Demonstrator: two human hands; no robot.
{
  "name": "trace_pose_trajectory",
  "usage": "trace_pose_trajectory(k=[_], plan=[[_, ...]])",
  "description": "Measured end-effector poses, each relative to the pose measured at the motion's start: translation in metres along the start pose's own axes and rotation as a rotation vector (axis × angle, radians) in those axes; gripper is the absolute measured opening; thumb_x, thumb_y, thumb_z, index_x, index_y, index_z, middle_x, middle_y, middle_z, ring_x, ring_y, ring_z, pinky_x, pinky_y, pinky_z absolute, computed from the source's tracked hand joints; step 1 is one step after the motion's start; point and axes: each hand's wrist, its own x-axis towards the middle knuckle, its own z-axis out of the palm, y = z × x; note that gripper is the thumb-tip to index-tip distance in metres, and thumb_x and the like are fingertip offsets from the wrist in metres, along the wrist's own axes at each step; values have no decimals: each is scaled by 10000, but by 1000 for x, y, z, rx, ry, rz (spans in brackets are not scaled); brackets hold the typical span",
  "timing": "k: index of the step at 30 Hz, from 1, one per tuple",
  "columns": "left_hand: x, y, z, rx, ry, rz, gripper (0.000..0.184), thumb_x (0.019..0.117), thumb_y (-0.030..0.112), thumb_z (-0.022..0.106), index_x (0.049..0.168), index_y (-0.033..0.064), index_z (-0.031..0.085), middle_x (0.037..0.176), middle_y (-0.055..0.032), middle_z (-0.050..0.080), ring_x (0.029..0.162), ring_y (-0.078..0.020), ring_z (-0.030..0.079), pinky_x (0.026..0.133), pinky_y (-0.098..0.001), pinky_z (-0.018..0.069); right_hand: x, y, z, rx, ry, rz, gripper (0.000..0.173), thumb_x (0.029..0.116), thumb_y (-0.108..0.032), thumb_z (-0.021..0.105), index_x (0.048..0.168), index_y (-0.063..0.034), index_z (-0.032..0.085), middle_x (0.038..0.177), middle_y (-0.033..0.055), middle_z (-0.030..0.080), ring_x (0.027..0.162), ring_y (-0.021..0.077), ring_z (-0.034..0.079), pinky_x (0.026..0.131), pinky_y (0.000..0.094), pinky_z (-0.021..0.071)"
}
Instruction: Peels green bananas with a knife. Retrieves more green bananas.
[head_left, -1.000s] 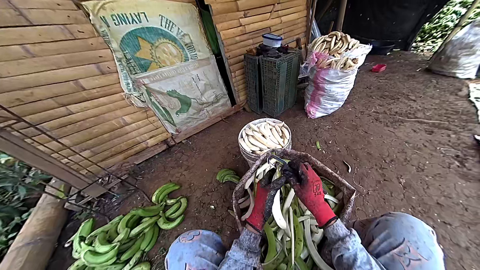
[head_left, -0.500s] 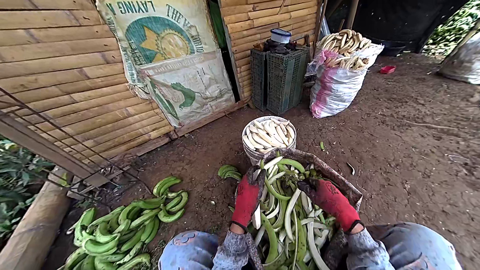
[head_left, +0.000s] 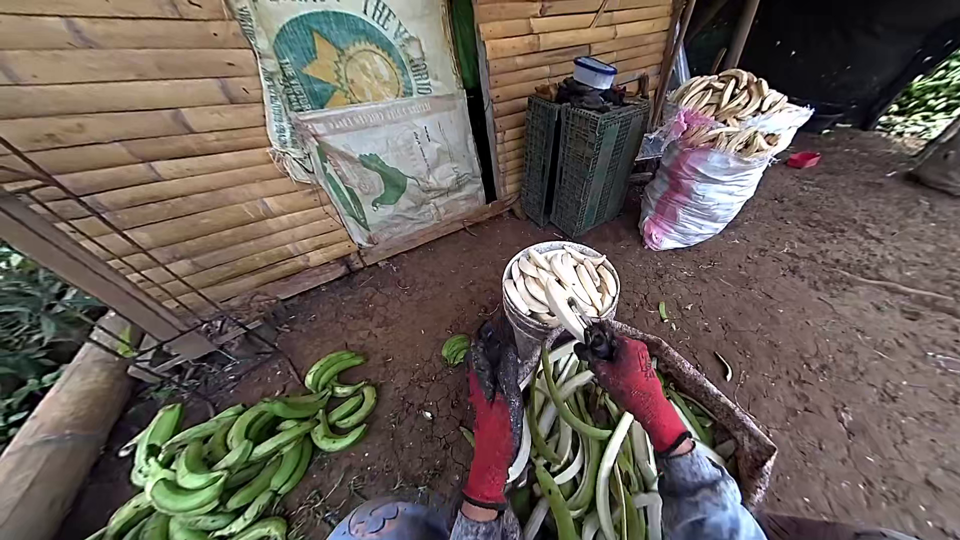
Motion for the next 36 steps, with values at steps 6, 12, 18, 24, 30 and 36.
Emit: trace_pose_trajectory(k=[6, 12, 18, 24, 30, 36], plan=[[8, -3, -23, -42, 69, -66, 487, 1075, 182, 431, 1498, -54, 371, 1372, -175, 535, 1177, -155, 603, 984, -303, 535, 153, 44, 10, -141, 50, 161, 319, 963, -307, 701, 1066, -5, 697, 957, 243, 700, 905, 431, 681, 810, 656, 512], [4, -15, -37, 402, -67, 12, 589, 1007, 225, 603, 1492, -57, 426, 1446, -227, 537, 1324, -220, 543, 1120, -339, 428, 171, 59, 14, -236, 3, 78, 356, 936, -294, 745, 1140, -11, 676, 1042, 278, 688, 981, 475, 668, 819, 696, 498], [6, -9, -38, 1105, -484, -305, 832, 940, 472, 691, 1566, 34, 361, 1548, -318, 373, 1323, -470, 516, 1092, -579, 426, 43, 38, -33, -143, -249, -3, 461, 874, -390, 798, 1218, -97, 703, 1033, 117, 718, 947, 248, 675, 899, 507, 526], [14, -61, -61, 580, 15, -301, 325, 993, 112, 619, 1257, -77, 639, 1270, -294, 633, 1259, -398, 577, 1113, -532, 408, -97, 59, -64, -173, -24, 84, 548, 839, -321, 826, 1293, -53, 674, 1168, 183, 698, 1033, 336, 673, 927, 577, 516], [-15, -17, -70, 896, -295, -382, 723, 981, 472, 635, 1488, -10, 454, 1403, -254, 568, 1324, -371, 547, 1130, -539, 403, -158, 128, -63, -150, 270, 639, 924, 856, -307, 842, 1557, 10, 332, 1331, 352, 589, 1225, 519, 587, 1025, 683, 438], [-146, -13, -78, 898, -583, -760, 595, 1012, 274, 623, 1457, -84, 457, 1447, -316, 508, 1388, -422, 475, 1166, -547, 357, -214, 128, 18, 338, 509, 677, 591, 937, -78, 704, 1395, 173, 428, 1271, 344, 581, 1130, 345, 605, 1009, 468, 482]])
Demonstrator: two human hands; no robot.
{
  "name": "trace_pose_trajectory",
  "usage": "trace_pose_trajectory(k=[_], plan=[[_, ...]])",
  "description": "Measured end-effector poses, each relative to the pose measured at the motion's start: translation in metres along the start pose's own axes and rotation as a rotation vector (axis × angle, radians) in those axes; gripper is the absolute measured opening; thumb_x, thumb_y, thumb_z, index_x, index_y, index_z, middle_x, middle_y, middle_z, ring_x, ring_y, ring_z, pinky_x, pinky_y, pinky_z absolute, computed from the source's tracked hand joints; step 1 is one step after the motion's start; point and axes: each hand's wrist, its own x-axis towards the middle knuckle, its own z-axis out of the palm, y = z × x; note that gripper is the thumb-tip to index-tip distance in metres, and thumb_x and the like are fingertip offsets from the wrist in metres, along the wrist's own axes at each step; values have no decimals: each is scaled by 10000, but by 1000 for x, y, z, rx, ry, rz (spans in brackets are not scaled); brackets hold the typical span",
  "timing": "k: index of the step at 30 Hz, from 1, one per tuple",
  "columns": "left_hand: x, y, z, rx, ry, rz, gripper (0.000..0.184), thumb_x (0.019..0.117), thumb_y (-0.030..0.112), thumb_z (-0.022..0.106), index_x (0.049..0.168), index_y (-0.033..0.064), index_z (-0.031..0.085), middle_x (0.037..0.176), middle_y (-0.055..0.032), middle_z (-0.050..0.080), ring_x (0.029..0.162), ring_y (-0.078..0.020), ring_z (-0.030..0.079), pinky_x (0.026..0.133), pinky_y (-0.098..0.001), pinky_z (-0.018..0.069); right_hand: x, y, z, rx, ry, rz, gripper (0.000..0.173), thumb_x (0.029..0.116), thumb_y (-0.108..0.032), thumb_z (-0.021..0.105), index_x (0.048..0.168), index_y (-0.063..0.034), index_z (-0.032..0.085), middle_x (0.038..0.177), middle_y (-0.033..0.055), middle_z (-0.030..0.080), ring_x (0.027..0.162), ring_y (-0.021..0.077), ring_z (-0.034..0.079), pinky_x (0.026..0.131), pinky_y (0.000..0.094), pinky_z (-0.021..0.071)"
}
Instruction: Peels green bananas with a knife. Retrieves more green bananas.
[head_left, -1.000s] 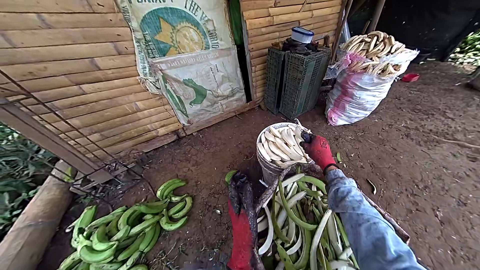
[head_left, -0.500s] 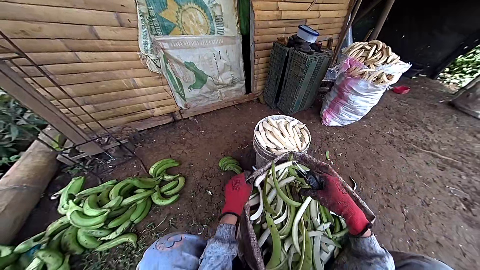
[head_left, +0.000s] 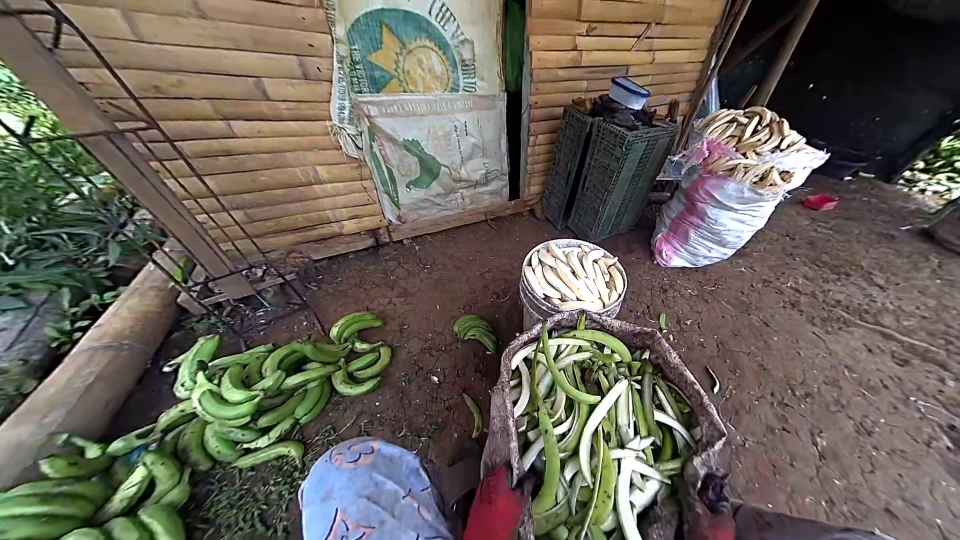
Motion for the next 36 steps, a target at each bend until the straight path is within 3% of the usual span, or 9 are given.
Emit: trace_pose_trajectory(k=[2, 5, 7, 11, 15, 21, 27, 32, 36], plan=[[-8, -25, 19, -369, 138, 37, 472, 1013, 186, 617, 1364, -118, 532, 1336, -313, 584, 1285, -382, 566, 1120, -510, 420, -11, -7, -7, 205, 47, 9, 424, 970, -48, 635, 1299, 181, 498, 1136, 265, 625, 946, 191, 631, 857, 333, 538], [-32, -3, -23, -951, 392, 147, 218, 996, 166, 630, 1110, -19, 650, 890, -71, 682, 774, -118, 662, 733, -325, 582, -21, -65, -30, 408, -22, 15, 285, 995, -50, 582, 1227, 98, 507, 989, 76, 617, 837, 53, 632, 791, 244, 560], [-42, 16, -45, -1049, 435, 178, 165, 1002, 153, 621, 1064, 4, 652, 812, -19, 668, 684, -67, 640, 644, -268, 568, -23, -83, -43, 409, -2, -26, 182, 960, -24, 601, 1114, 48, 537, 873, -1, 644, 756, 9, 653, 734, 214, 584], [-17, 24, -48, -948, 447, 230, 165, 1005, 150, 623, 1057, 3, 677, 848, -6, 675, 754, -34, 637, 732, -246, 557, -6, -89, -29, 188, -13, -158, 321, 889, -74, 734, 1129, 59, 567, 933, 41, 661, 817, 45, 670, 786, 245, 596], [-8, 21, -36, -1010, 489, 249, 174, 1009, 176, 615, 962, 18, 670, 780, -4, 661, 712, -40, 637, 701, -234, 555, 9, -118, -23, -314, -143, -686, 654, 842, -247, 802, 1316, 143, 579, 1220, 372, 624, 1099, 470, 637, 969, 595, 493], [-13, 11, -35, -976, 504, 232, 214, 1011, 220, 632, 1038, 16, 690, 850, -18, 681, 771, -42, 639, 751, -244, 549, 35, -149, 105, -695, -589, -799, 742, 899, -443, 753, 1531, -157, 487, 1485, 211, 530, 1166, 420, 651, 932, 639, 527], [-1, 1, -36, -1020, 520, 197, 248, 1015, 257, 626, 1032, 20, 698, 868, -57, 691, 795, -107, 659, 776, -312, 562, -1, -145, 136, -1165, -1018, -796, 511, 918, -372, 708, 1391, -192, 633, 1486, 170, 543, 1195, 399, 638, 980, 606, 508], [1, 17, -20, -1000, 432, 216, 283, 1007, 251, 633, 1109, -10, 680, 987, -94, 686, 923, -122, 643, 883, -322, 528, -4, -124, 147, -1234, -887, -885, 546, 912, -375, 723, 1412, -185, 613, 1496, 270, 496, 1014, 483, 690, 843, 637, 550], [1, 3, -32, -990, 375, 257, 293, 1029, 250, 599, 1148, -10, 660, 1027, -121, 674, 948, -159, 638, 904, -355, 524, 22, -141, 190, -1278, -926, -940, 564, 934, -370, 724, 1436, -153, 584, 1466, 338, 482, 1120, 523, 643, 920, 674, 516]])
